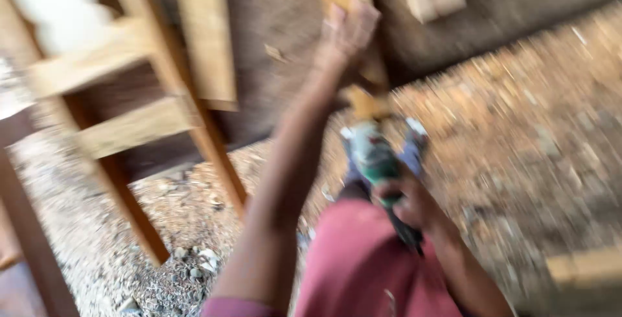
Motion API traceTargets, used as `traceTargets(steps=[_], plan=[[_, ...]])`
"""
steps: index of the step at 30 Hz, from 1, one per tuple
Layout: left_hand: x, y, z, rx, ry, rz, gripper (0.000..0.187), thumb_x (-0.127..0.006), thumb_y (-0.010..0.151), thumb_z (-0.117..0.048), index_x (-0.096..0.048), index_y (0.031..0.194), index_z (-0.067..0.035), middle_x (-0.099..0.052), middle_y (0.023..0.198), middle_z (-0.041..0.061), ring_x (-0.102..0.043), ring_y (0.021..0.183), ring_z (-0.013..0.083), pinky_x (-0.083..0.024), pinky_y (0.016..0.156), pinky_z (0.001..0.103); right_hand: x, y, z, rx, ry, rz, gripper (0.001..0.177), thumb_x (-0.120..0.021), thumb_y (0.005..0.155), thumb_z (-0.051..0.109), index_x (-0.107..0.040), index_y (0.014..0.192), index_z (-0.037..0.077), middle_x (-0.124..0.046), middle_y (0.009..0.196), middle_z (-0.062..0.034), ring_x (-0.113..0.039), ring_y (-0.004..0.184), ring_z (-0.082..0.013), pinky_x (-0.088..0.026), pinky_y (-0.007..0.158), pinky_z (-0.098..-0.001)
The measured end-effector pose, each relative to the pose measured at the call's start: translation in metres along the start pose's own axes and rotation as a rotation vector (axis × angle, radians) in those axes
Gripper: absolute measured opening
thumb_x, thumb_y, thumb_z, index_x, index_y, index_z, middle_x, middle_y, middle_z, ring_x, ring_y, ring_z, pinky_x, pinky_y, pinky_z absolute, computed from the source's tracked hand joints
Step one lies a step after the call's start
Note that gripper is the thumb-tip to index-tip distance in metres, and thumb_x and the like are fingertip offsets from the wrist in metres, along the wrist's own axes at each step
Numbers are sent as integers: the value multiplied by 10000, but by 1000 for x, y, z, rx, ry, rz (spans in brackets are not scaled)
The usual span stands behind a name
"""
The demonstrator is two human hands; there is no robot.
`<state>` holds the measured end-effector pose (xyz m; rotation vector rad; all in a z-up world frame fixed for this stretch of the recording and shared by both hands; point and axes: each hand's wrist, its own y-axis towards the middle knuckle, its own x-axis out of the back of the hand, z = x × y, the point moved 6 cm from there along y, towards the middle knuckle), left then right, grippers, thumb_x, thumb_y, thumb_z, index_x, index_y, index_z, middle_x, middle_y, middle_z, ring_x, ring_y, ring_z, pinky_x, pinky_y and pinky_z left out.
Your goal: Using an angle grinder to sand and shape a wooden block on a workbench
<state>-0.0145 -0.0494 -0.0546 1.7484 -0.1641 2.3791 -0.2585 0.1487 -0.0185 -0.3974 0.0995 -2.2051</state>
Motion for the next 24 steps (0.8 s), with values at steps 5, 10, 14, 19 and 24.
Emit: traceTargets(steps=[5,10,14,19,24], plan=[[-32,3,-5,171,-216,209,1631,-972,466,-954,-149,1635,-168,-217,1658,120,-343,1447,458,-357,1177,542,15,-13,-72,-115,124,-80,552,-469,601,-175,-826,845,166,-632,1310,-108,-699,1122,-265,-533,964,-311],[-41,7,-21,133,-370,321,1485,-989,679,-687,-8,1668,-173,-55,1748,130,-141,1562,523,-203,1265,559,36,-22,-76,-143,293,-83,673,-353,436,-125,-804,885,92,-599,1382,-146,-657,1260,-309,-487,1006,-342],[-47,9,-18,150,-400,280,1502,-1003,628,-694,-44,1669,-191,-101,1746,121,-165,1551,537,-203,1259,565,43,-27,-79,-102,214,-127,650,-401,454,-78,-812,917,118,-622,1341,-117,-672,1168,-257,-480,987,-290],[-18,13,-13,82,-304,350,1501,-894,576,-839,-97,1650,-159,-130,1666,159,-260,1451,517,-350,1124,574,53,-47,-65,-200,-32,-236,526,-460,578,-91,-782,910,160,-636,1186,-139,-662,1088,-314,-510,969,-343],[21,3,-3,82,-542,474,1133,-698,846,-423,19,1671,-123,20,1711,204,-44,1523,557,-131,1255,615,31,-29,-13,-128,101,-68,488,-472,544,49,-759,922,159,-564,1200,-116,-651,1044,-272,-553,889,-309]])
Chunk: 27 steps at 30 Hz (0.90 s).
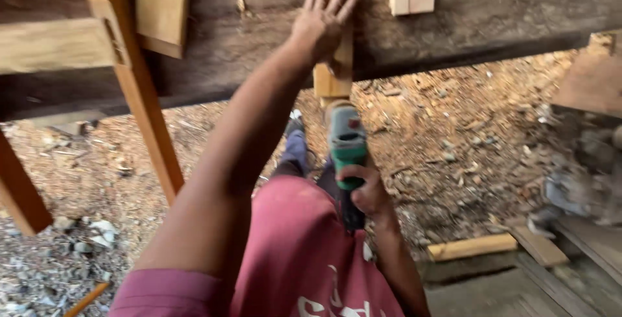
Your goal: Using an angle grinder to sand and shape a wooden block on a workbench
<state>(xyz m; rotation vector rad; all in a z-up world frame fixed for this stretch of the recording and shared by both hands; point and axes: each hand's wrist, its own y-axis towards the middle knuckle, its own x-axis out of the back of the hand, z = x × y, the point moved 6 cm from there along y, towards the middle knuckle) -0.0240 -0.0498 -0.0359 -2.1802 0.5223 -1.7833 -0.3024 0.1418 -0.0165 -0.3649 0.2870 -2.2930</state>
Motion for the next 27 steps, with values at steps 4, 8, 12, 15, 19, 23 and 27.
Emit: traceTargets(steps=[4,8,12,15,19,23,27], plan=[[18,-13,2,27,-122,116,867,-338,955,118,94,1658,-148,117,1705,174,71,1537,521,1,1278,586,-26,26,49,82,68,103,481,-387,546,-20,-712,857,153,-514,1312,-147,-643,1057,-303,-560,874,-345],[21,-15,2,23,-150,94,815,-347,997,73,75,1658,-146,81,1715,172,76,1531,507,3,1275,575,-32,35,46,87,133,134,502,-379,540,47,-720,891,160,-459,1296,-131,-597,1128,-287,-533,953,-348],[16,-13,3,33,-133,115,799,-382,1033,1,97,1652,-160,83,1721,162,56,1547,507,6,1279,565,-30,35,48,110,146,116,469,-401,535,73,-714,878,139,-503,1357,-151,-623,1123,-288,-535,934,-351],[12,-9,2,40,-95,131,1099,-647,870,-290,126,1640,-157,77,1726,171,25,1560,513,2,1280,550,-22,30,42,46,186,91,457,-405,537,67,-718,865,121,-497,1325,-141,-621,1044,-260,-566,834,-304],[11,-9,3,42,-107,150,1275,-826,861,-470,139,1634,-159,82,1717,187,19,1555,525,3,1276,555,-8,22,34,92,235,38,382,-471,647,130,-732,925,130,-517,1359,-137,-628,1206,-293,-578,967,-383],[11,-8,3,70,-90,217,1403,-866,756,-537,178,1622,-177,95,1730,159,43,1567,485,14,1276,531,7,11,27,89,114,-38,384,-459,637,146,-722,915,171,-532,1289,-124,-601,1162,-257,-527,964,-348],[6,-6,3,58,-115,172,1341,-833,807,-540,171,1618,-179,49,1732,186,31,1566,471,9,1271,532,-2,14,21,120,156,9,346,-509,653,172,-726,923,162,-517,1261,-109,-598,1123,-260,-525,955,-355]])
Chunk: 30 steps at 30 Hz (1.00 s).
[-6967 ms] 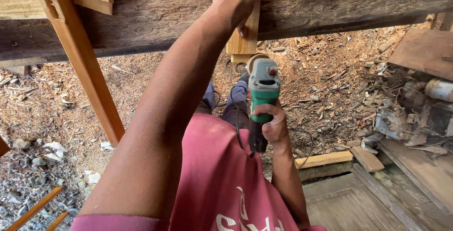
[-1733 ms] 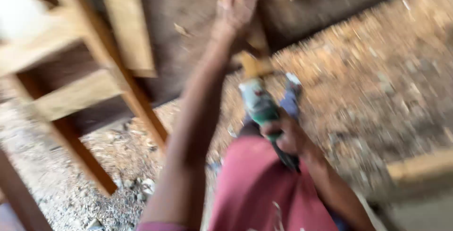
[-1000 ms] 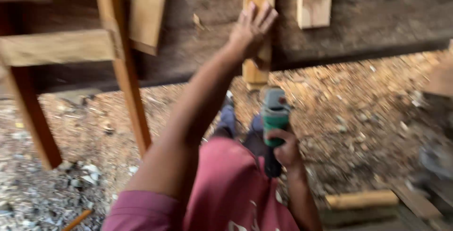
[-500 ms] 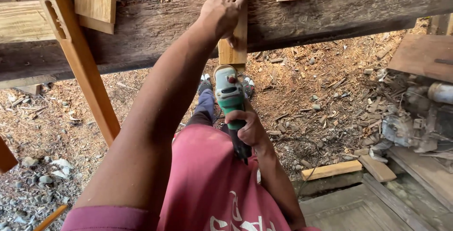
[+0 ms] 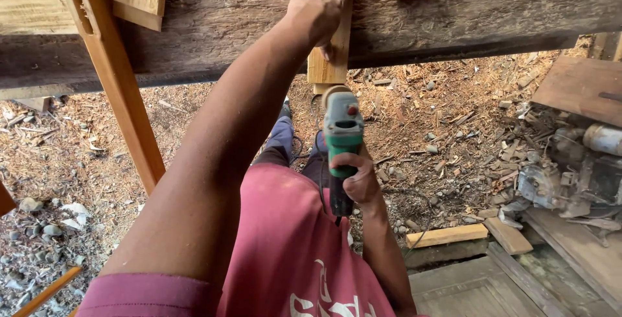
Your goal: Using an angle grinder to sand and shape a wooden block on a workbench
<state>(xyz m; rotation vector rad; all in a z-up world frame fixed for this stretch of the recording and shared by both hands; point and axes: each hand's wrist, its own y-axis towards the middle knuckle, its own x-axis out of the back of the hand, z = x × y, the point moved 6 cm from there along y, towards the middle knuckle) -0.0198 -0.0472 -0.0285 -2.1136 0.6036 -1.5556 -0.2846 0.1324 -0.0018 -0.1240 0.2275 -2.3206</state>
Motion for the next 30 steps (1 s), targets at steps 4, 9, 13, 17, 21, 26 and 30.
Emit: traceTargets(steps=[4,9,13,17,21,26,30], plan=[[4,-2,-1,-10,11,-10,1553,-907,595,-623,164,1623,-165,64,1731,184,28,1565,487,-5,1274,538,-27,14,6,65,59,143,439,-435,560,43,-700,904,113,-447,1434,-178,-598,1147,-305,-577,859,-337],[2,-1,1,-29,-28,-10,1170,-748,865,-359,111,1636,-166,33,1726,184,12,1565,467,2,1268,539,-27,14,11,-9,28,77,472,-377,530,12,-710,857,78,-474,1371,-164,-618,1046,-282,-564,854,-333],[5,-2,1,-27,-22,3,1506,-914,599,-577,77,1639,-122,-1,1728,196,-6,1572,445,-14,1268,523,-12,7,4,-16,33,30,464,-383,531,34,-708,856,92,-505,1280,-155,-613,1124,-304,-532,981,-380],[5,-2,1,-27,-16,9,1529,-901,591,-610,107,1635,-128,40,1729,184,27,1582,415,12,1270,516,-2,-2,-4,-118,120,-33,462,-371,560,16,-728,844,88,-500,1350,-138,-627,1139,-280,-597,845,-295],[9,-6,1,-39,1,-35,1573,-909,537,-633,84,1643,-118,33,1725,203,42,1553,470,5,1267,545,21,-13,4,27,-65,-109,457,-457,696,462,-714,924,161,-531,1217,-125,-613,1060,-263,-534,870,-337],[34,-2,0,-86,-314,-462,754,-851,826,-282,-499,1448,-42,-424,1428,137,-345,1406,493,-373,1126,673,70,-57,-20,23,-230,-271,400,-433,624,90,-709,908,151,-710,940,-17,-665,911,-203,-519,847,-331],[11,-5,15,588,-398,-648,1224,-928,725,-667,-254,1456,46,-463,1327,223,-542,1164,347,-528,979,456,98,-89,-26,8,-316,-408,449,-449,711,477,-712,921,178,-703,940,-5,-659,887,-194,-510,828,-318]])
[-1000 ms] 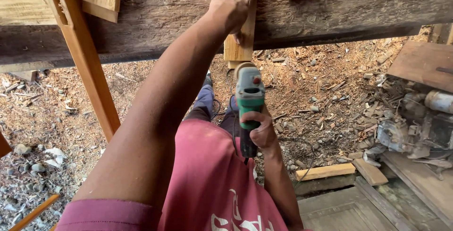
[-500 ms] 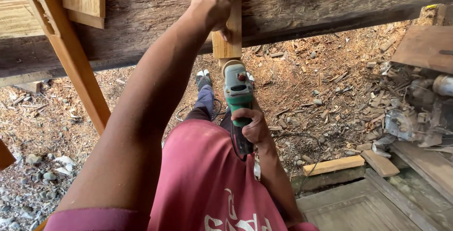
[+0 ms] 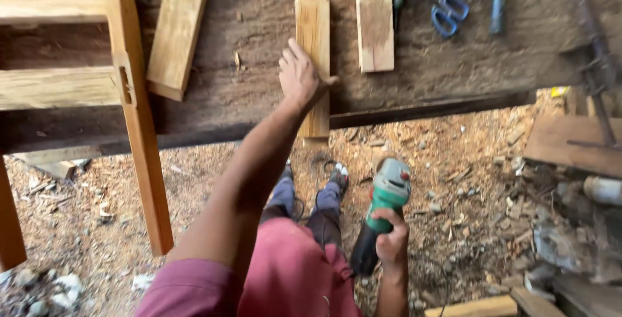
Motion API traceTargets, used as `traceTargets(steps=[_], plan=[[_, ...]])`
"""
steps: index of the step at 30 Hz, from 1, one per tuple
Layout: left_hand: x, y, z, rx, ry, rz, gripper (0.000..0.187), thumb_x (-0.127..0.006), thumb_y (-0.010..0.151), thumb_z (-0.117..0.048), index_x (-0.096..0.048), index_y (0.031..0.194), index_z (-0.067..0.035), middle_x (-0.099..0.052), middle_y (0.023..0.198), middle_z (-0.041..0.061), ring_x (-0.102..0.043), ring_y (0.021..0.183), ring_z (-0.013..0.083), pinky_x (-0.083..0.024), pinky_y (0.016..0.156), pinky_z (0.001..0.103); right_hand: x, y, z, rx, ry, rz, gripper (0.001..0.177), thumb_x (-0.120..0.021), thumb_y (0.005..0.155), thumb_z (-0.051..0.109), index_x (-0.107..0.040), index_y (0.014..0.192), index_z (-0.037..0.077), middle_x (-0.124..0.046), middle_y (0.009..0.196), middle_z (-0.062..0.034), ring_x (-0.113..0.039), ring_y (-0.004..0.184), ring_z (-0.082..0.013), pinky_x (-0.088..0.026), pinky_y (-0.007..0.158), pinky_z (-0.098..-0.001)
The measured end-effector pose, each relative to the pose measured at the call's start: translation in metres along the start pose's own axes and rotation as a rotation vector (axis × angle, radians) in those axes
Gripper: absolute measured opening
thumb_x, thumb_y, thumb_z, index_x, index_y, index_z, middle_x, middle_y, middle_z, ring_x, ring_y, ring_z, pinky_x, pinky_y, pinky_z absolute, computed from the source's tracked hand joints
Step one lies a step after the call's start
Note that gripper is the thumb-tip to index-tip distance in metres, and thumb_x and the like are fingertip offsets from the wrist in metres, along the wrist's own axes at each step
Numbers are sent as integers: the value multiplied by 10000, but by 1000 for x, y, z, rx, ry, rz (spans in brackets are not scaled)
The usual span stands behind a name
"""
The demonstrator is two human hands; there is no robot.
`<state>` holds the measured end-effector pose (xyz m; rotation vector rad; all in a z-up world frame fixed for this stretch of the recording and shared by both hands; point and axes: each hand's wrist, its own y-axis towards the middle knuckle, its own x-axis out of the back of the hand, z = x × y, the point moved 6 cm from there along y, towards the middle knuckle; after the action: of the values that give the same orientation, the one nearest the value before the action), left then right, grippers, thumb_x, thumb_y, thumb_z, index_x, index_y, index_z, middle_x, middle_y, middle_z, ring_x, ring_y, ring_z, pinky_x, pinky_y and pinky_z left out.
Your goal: Using an angle grinder to sand and shape a wooden block on a workbench
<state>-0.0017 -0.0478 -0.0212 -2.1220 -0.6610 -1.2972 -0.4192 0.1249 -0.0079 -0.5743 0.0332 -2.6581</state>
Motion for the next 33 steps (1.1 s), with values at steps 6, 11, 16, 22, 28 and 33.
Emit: traceTargets(steps=[6,11,16,22,28,33], plan=[[27,-23,9,-200,19,295,1001,-897,687,-302,-356,1445,65,-500,1253,198,-525,1135,381,-553,926,560,26,-13,-23,-84,-7,-136,556,-343,555,-98,-725,870,155,-709,904,-41,-650,863,-202,-522,796,-289],[24,-33,2,-812,509,454,912,-816,853,-169,-288,1597,-164,-517,1407,116,-465,1333,359,-201,1107,869,22,-8,-25,-60,124,-97,588,-334,462,-53,-713,869,137,-672,957,-65,-621,898,-218,-503,839,-296],[-13,-5,23,-1306,1226,321,991,-671,933,-441,21,1641,-400,-18,1743,-45,-71,1593,296,-187,1185,763,-9,8,0,138,78,73,866,-490,764,967,-716,932,149,-694,885,-10,-655,836,-158,-513,781,-292],[-5,6,34,-842,420,251,676,-578,929,-84,-340,1562,-81,-179,1656,277,-236,1513,438,-343,1188,547,-74,24,41,72,239,387,451,-442,533,-7,-728,858,116,-637,1090,-95,-649,1003,-276,-509,889,-317],[13,-27,28,-626,385,433,1533,-844,621,-820,-66,1632,31,-23,1656,338,-140,1495,593,-206,1226,638,-132,36,56,56,314,602,475,-422,618,-84,-744,881,145,-530,1370,-153,-619,1233,-343,-566,985,-402],[14,-27,25,-565,372,553,1559,-869,585,-732,13,1645,-3,101,1653,303,-33,1525,565,-134,1260,592,-153,47,72,-59,295,647,511,-362,556,-77,-731,843,127,-506,1356,-152,-625,1180,-321,-590,945,-365]])
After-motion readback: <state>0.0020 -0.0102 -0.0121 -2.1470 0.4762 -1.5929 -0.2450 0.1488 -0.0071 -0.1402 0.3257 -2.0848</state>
